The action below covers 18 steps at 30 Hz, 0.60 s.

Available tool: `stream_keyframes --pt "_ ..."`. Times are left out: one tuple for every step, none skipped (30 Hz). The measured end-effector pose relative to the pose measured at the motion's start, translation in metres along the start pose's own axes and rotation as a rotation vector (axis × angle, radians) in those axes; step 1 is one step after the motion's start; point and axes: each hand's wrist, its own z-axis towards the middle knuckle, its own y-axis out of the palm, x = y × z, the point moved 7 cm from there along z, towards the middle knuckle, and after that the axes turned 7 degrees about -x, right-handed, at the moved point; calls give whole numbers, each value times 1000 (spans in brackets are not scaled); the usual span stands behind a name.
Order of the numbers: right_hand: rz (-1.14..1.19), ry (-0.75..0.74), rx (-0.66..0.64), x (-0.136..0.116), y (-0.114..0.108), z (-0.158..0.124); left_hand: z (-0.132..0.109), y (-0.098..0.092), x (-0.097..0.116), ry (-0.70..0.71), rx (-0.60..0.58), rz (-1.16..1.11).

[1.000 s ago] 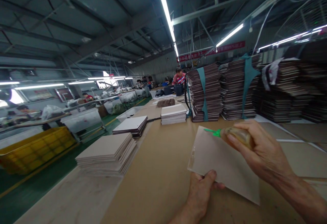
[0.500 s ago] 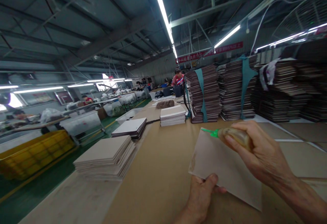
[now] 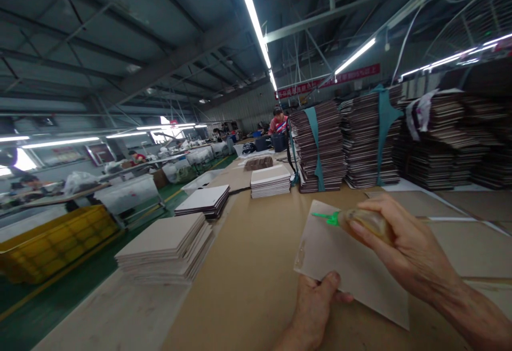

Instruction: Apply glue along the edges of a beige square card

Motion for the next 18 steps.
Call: stream_keyframes --pt "4 5 14 1 -1 -1 0 0 0 0 0 -3" --pt "6 10 27 1 -2 -1 0 0 -1 -4 1 -3" --pt "8 13 28 2 -2 -2 0 0 -1 -8 3 1" --pt "12 11 16 2 -1 -1 0 -1 -2 -9 5 4" --pt "17 6 1 1 0 -1 0 -1 -1 -6 8 6" --pt "20 1 -7 1 0 -1 0 -2 -1 -4 9 5" --pt "19 -3 -4 0 0 -1 0 -2 -1 0 8 4" --pt "14 -6 11 0 -1 -1 0 -2 0 2 5 2" --pt "7 -8 30 0 -3 -1 0 -2 0 2 4 2" --pt "2 -8 43 0 -4 -1 -1 -2 0 1 -1 3" --pt "1 -9 38 0 -4 -1 -1 -2 0 0 -5 3" --pt "6 -11 19 0 -3 -1 -1 -2 0 2 -6 1" --pt "11 -14 -5 1 -2 -1 -1 -2 0 5 -7 -1" --pt "13 -18 -20 1 -1 -1 -1 -2 -1 5 -7 -2" --pt "11 -22 -22 1 -1 0 0 -2 -1 4 -1 0" --pt "4 -24 -10 2 -2 0 0 -3 -2 -1 6 2" --pt "-6 -26 10 3 -3 1 0 -4 -3 -6 11 5" --pt "-17 -27 31 4 -5 1 0 -4 -4 -9 10 8"
